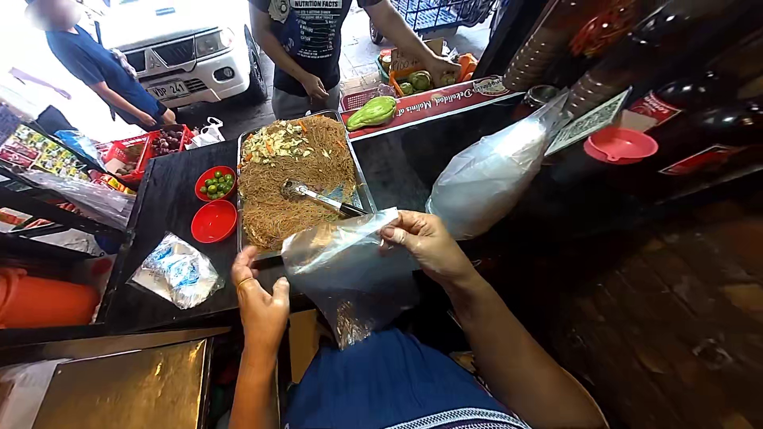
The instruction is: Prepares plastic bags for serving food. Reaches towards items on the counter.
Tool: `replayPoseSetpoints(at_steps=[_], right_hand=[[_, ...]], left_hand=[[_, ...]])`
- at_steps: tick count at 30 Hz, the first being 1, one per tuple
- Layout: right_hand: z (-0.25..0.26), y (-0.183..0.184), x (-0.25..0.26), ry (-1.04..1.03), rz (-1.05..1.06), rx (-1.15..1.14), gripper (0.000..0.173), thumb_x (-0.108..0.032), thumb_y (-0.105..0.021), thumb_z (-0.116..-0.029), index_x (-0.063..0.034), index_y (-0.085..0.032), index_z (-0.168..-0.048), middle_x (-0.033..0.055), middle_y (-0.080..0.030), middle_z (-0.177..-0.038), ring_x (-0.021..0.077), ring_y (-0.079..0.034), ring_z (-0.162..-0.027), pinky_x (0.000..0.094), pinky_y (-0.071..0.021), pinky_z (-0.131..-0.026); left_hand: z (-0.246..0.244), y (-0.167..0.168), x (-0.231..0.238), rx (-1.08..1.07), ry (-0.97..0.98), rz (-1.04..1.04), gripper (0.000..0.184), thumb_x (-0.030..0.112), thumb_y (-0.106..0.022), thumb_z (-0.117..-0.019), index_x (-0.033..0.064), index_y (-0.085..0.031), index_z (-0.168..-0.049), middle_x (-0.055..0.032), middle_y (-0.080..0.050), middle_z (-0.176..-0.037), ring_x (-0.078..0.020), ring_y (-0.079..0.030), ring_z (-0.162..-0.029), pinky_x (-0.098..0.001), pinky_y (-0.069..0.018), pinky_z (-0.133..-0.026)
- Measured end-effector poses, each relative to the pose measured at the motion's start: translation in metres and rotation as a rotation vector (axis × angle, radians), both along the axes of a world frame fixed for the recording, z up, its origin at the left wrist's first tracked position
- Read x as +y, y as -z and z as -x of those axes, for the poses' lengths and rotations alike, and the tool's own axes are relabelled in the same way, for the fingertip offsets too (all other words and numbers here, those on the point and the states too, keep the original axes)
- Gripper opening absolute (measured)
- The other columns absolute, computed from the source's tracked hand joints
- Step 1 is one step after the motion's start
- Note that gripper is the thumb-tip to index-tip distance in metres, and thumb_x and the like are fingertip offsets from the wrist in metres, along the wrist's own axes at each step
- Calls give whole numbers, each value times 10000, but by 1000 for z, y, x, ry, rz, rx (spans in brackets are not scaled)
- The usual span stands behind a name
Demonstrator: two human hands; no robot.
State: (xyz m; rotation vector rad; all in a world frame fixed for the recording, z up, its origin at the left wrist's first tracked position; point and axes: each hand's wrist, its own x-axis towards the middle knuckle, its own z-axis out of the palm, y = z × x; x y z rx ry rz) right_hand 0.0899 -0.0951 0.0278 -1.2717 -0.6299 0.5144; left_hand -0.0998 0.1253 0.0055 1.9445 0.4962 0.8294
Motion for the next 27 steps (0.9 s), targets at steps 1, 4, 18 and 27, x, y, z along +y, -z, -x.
replayPoseSetpoints(at_steps=[1,4,18,27], right_hand=[[1,0,1,-55,12,-68,147,-7,-568,-999,14,-712,-1020,22,-740,-892,100,-714,-805,306,-627,-797],[8,-2,6,-255,8,-202,167,-38,-557,-1014,15,-707,-1065,5,-730,-977,68,-701,-872,285,-615,-832],[9,-3,-7,-148,4,-127,95,-81,-758,-886,-82,-665,-902,-56,-682,-807,25,-649,-722,209,-568,-687],[9,-6,-11,23,-86,21,110,-57,-753,-891,-107,-662,-855,-42,-684,-820,39,-647,-777,231,-561,-744]], left_hand=[[-2,-7,-2,-23,32,-153,799,192,-694,-811,-133,-346,-1453,-312,-369,-1529,-311,-407,-1419,-437,-384,-1138],[-19,-37,-21,-76,351,-232,861,401,-736,-895,14,-323,-1543,-208,-387,-1577,-297,-343,-1488,-580,-224,-1236],[-57,-31,-21,-45,690,185,126,68,-719,-910,2,-654,-996,-17,-699,-920,-80,-675,-854,-271,-578,-812],[-56,-24,-20,-153,438,123,90,27,-560,-995,11,-644,-968,23,-671,-829,-38,-648,-743,-222,-570,-695]])
